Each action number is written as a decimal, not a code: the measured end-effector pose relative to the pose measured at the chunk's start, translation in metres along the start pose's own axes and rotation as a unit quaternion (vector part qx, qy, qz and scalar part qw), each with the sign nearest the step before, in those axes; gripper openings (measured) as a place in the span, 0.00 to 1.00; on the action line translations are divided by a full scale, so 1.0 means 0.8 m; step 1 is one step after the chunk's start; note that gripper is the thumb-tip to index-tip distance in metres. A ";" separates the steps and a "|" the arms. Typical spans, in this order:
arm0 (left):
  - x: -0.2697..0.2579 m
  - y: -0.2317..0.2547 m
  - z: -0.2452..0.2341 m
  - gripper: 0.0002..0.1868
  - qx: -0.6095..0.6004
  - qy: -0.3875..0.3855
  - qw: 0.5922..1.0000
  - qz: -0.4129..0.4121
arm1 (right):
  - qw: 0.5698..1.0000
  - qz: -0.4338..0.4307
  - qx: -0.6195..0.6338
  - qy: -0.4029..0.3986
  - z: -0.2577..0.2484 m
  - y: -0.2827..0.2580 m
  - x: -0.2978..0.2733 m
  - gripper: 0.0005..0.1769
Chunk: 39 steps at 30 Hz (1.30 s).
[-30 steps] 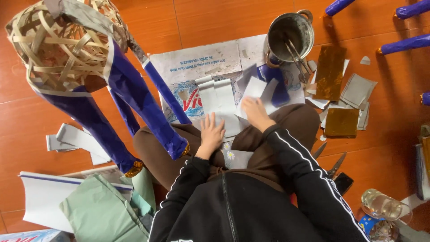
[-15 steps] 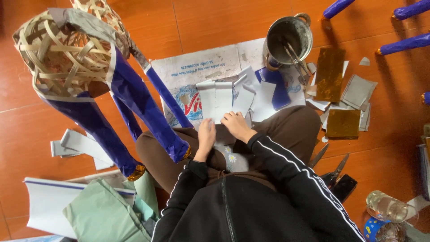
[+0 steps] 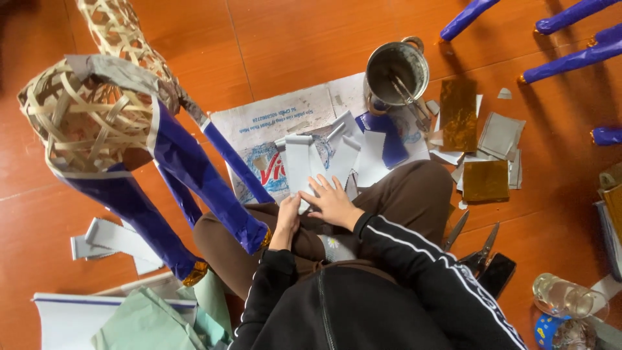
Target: Decorating a woven giraffe-shaped souvenir by applying blue and white paper strips with glue and trimming them to size with scissors.
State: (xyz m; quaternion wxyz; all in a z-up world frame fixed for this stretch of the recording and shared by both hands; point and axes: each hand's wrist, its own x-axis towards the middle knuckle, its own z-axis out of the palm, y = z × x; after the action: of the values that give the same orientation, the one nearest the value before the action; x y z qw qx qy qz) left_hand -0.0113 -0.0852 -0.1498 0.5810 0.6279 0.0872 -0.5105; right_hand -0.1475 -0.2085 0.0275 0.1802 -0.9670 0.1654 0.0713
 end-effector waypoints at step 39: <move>-0.073 0.080 0.029 0.37 -0.059 0.010 0.995 -0.074 | 0.681 0.402 0.541 0.286 -0.041 0.183 0.017 0.13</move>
State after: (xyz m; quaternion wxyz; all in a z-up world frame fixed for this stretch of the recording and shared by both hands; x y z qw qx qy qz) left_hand -0.0060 -0.0958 -0.0605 0.5768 0.5893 0.1689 -0.5400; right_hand -0.1829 -0.3534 0.0075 0.5696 -0.5148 0.5919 -0.2453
